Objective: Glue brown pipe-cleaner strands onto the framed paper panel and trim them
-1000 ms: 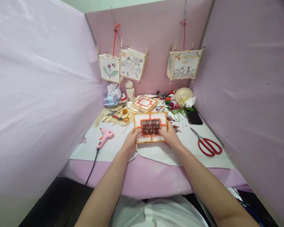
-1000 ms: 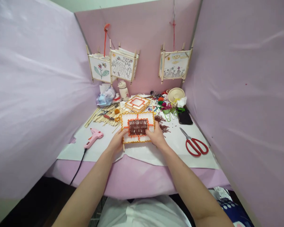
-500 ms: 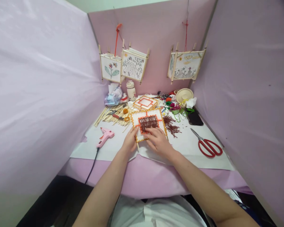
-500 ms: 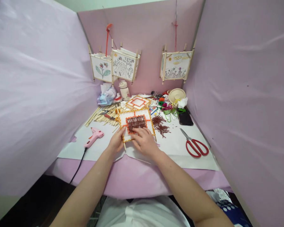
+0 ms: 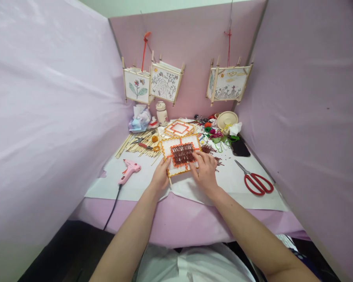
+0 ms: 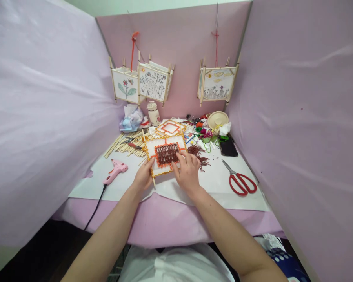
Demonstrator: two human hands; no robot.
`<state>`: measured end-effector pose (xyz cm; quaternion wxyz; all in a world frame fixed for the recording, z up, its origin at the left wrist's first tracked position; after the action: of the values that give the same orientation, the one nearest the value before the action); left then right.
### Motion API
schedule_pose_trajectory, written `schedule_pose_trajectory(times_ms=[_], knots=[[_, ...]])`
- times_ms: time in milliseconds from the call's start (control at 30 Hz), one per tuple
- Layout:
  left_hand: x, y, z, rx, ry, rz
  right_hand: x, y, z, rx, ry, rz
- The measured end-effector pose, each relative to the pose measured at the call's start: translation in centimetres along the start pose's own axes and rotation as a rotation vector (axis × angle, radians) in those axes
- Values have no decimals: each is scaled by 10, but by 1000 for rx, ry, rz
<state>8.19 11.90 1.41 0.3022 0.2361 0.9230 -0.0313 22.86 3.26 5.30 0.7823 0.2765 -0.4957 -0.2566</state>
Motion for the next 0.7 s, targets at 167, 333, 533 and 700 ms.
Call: schedule_pose_trajectory(times_ms=[167, 333, 533, 700], knots=[[-4, -1, 4, 25, 4, 31, -3, 0, 15, 177, 64, 44], [-3, -1, 5, 22, 4, 42, -5, -2, 30, 279, 103, 112], [-2, -1, 3, 19, 8, 31, -5, -2, 29, 272, 111, 131], [-1, -1, 1, 10, 1, 23, -4, -3, 28, 249, 124, 155]])
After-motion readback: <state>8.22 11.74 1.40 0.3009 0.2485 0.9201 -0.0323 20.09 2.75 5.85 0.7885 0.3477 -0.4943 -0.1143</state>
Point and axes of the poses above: each hand's wrist, its own y-axis towards the middle knuckle, its own x-axis out of the back of the hand, z = x × y, the point moved 7 cm from there along y, towards the middle knuckle, and after that the axes turned 9 degrees about z, right-handed, at the moved point
